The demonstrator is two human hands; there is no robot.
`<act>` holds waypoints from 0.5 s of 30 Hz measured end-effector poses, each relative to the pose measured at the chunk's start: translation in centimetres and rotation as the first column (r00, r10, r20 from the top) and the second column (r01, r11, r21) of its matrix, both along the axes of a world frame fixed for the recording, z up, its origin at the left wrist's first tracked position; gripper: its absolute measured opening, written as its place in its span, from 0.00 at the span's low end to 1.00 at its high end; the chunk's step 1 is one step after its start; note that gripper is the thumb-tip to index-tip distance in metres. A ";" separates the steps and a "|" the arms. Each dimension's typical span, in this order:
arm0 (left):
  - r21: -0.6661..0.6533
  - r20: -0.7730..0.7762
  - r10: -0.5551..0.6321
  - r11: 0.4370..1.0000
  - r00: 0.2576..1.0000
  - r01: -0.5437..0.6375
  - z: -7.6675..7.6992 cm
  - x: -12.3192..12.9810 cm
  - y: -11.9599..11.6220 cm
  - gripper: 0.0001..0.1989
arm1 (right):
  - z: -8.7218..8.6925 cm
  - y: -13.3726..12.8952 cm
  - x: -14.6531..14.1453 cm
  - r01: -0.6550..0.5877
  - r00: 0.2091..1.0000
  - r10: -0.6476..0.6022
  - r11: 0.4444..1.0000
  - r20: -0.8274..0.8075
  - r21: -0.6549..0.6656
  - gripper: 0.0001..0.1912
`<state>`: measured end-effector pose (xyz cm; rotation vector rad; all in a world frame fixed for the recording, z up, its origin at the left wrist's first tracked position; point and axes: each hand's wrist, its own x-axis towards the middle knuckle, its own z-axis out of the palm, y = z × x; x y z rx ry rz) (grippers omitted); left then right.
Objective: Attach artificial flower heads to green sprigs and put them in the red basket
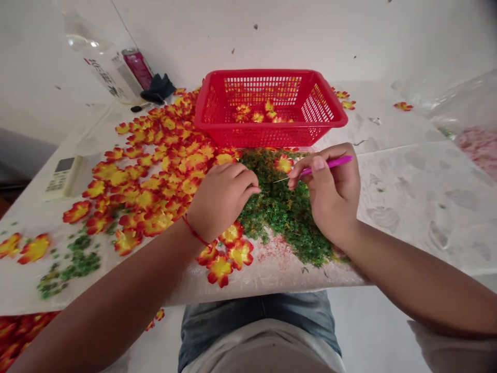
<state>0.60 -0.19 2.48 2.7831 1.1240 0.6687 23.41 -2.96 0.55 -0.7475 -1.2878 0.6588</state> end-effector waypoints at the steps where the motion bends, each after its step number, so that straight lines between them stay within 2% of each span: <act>1: -0.030 0.061 0.011 1.000 0.998 -0.009 0.0 -0.1 0.1 0.07 | 0.0 0.0 0.0 0.000 1.000 0.000 1.000 -0.001 -0.005 0.09; 6: -0.161 0.318 0.116 0.985 0.941 -0.067 -0.5 0.0 -0.1 0.02 | -0.1 -0.1 -0.1 -0.026 1.000 0.026 1.000 0.013 0.008 0.09; 10: -0.103 0.351 0.103 0.992 0.931 -0.071 -0.8 0.1 -0.3 0.05 | 0.0 -0.2 0.0 -0.063 0.996 0.062 0.998 0.063 0.009 0.12; 15: -0.052 0.362 0.012 0.999 0.932 0.007 -0.6 -0.4 -0.5 0.12 | 0.1 -0.8 0.2 -0.128 0.984 0.123 0.991 0.130 0.029 0.12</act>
